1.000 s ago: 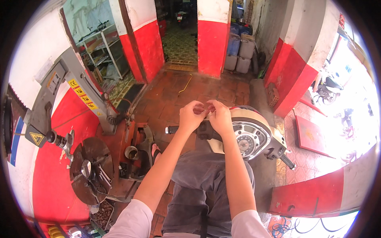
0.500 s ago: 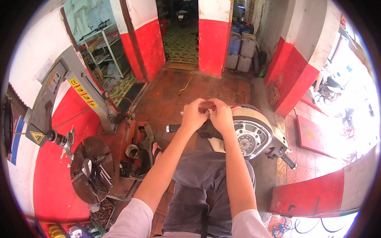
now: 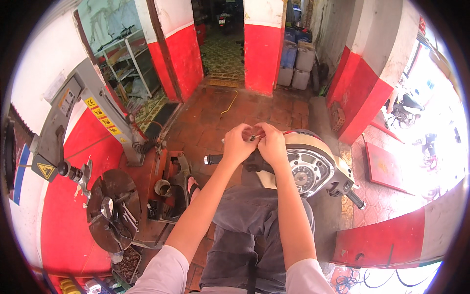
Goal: The person uses a wrench to tighten or loosen bolts on a scooter's handlebars and then attaches a side mirror by hand.
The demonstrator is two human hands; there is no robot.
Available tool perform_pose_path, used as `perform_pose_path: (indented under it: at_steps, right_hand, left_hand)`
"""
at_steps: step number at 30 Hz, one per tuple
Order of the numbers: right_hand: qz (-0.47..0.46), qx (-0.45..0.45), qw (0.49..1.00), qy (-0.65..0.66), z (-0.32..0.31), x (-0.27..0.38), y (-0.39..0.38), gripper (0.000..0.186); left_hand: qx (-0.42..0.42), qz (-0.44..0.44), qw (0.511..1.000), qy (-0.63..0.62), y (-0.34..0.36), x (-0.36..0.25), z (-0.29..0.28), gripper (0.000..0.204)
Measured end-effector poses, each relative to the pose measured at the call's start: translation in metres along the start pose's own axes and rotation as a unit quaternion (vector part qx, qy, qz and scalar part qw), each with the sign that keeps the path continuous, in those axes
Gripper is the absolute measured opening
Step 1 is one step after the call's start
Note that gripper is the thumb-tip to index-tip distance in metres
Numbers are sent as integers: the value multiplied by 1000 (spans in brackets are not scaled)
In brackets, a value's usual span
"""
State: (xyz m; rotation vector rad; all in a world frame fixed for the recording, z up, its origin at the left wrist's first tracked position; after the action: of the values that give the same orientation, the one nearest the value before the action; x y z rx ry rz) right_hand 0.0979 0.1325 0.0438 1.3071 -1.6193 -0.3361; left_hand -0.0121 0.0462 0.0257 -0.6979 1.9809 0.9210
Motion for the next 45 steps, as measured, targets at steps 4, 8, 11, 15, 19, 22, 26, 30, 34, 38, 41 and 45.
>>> perform_pose_path:
  at_steps: [4,8,11,15,19,22,26,30,34,38,41,45]
  right_hand:
    - [-8,2,1000,-4,-3,-1,-1,39]
    - [0,8,1000,-9,-3,-3,-1,40]
    - [-32,10,999,-9,5,1,-2,40]
    - [-67,-3,997,-29,2,14,-14,36]
    - [-128,68,988,56,25,79,-25,32]
    - [-207,117,966,104,59,126,-45,30]
    - [-214,222,938,158,92,160,-73,27]
    - [-204,282,921,174,106,164,-91,22]
    - [-213,306,915,155,112,155,-100,18]
    - [-197,311,918,149,109,147,-98,17]
    - [-160,330,919,148,106,139,-96,16]
    - [-162,330,915,166,113,146,-94,15]
  left_hand:
    - [31,-79,995,-44,0,5,0,36]
    - [10,-34,999,-33,-5,-3,-5,36]
    - [-15,16,999,-49,-17,0,-27,37]
    - [-33,8,995,-93,-74,8,-82,26]
    - [-132,-122,981,-73,-142,64,-167,18]
    - [-244,-227,941,-56,-209,146,-241,18]
    - [-399,-349,843,89,-303,243,-340,30]
    - [-396,-431,789,185,-347,306,-397,38]
    - [-342,-563,713,240,-362,355,-417,48]
    - [-298,-636,679,213,-366,394,-416,53]
    - [-288,-640,692,171,-362,417,-398,47]
    - [-390,-547,667,-323,-381,445,-401,24]
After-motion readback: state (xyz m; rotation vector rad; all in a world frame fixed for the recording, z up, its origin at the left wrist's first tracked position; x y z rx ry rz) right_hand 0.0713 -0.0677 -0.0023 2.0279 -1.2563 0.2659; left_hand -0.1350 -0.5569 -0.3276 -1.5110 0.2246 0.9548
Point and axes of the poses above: each hand's wrist, its own y-axis towards the middle knuckle, its own z-axis out of the palm, x = y × z, the point moved 3 cm from there along y, towards the middle knuckle, and after that the axes turned 13 degrees about -z, right-handed, at the moved point
